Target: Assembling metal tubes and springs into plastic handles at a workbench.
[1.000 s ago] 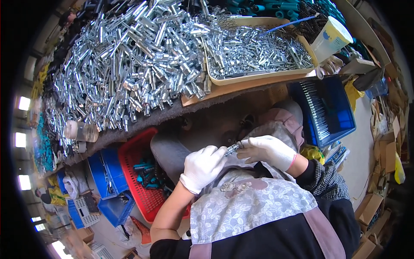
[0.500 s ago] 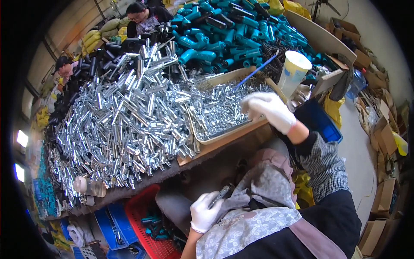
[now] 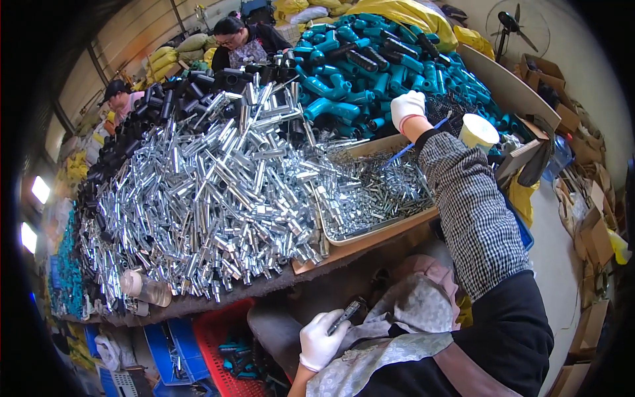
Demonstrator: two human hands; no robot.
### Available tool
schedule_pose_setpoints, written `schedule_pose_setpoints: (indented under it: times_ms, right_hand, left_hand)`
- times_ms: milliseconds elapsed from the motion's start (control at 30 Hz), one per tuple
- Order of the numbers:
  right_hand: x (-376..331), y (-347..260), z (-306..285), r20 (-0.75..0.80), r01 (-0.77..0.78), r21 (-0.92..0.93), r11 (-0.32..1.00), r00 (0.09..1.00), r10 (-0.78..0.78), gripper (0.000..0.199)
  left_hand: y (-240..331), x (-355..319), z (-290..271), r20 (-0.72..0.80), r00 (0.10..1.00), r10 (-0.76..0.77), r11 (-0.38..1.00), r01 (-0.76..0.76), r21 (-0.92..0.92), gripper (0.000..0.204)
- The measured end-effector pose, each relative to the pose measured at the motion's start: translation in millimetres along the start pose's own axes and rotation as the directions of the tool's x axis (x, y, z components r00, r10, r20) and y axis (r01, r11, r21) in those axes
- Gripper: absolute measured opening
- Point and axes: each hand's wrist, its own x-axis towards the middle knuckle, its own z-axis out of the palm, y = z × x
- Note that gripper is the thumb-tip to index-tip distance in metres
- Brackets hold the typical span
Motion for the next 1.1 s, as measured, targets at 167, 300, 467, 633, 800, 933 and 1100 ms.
schedule_pose_setpoints:
  times_ms: [167, 300, 467, 633, 800, 933, 1100]
  right_hand:
    - [-7.7, 17.2, -18.9, 0.025, 0.074, 0.041, 0.996, 0.997, -0.075, 0.024]
    - [-38.3, 21.2, -42.8, 0.022, 0.098, 0.122, 0.988, 0.995, -0.102, 0.029]
    - [-131.2, 12.4, -70.4, -0.485, 0.446, 0.684, 0.578, 0.869, -0.097, 0.033]
    - [-281.6, -16.1, -76.6, 0.109, -0.273, 0.862, -0.427, 0.922, -0.371, 0.022]
    - [-368.3, -41.3, -26.8, 0.285, -0.525, 0.492, -0.695, 0.851, -0.442, 0.033]
    - [-384.2, -47.4, -8.4, 0.293, -0.517, 0.390, -0.762, 0.854, -0.430, 0.034]
    - [-397.8, -51.1, -16.0, 0.303, -0.568, 0.481, -0.668, 0.823, -0.482, 0.039]
  left_hand:
    - [6.8, 10.8, -1.6, 0.010, 0.999, 0.049, 0.999, -0.050, 0.009, 0.022]
    - [19.3, 11.6, -5.5, 0.016, 1.000, 0.016, 0.999, -0.016, -0.028, 0.024]
    - [29.7, 10.7, -14.7, -0.021, 0.999, 0.035, 0.998, -0.036, -0.043, 0.024]
    - [36.3, 8.3, -22.8, -0.047, 0.996, -0.074, 0.991, 0.068, -0.114, 0.024]
    - [35.6, 7.6, -23.5, -0.033, 0.999, -0.029, 0.993, 0.025, -0.115, 0.026]
    - [31.3, 2.0, -26.0, 0.004, 0.999, 0.037, 0.994, -0.036, -0.102, 0.029]
    - [30.4, -1.8, -22.5, -0.014, 0.998, 0.053, 0.995, -0.054, -0.089, 0.028]
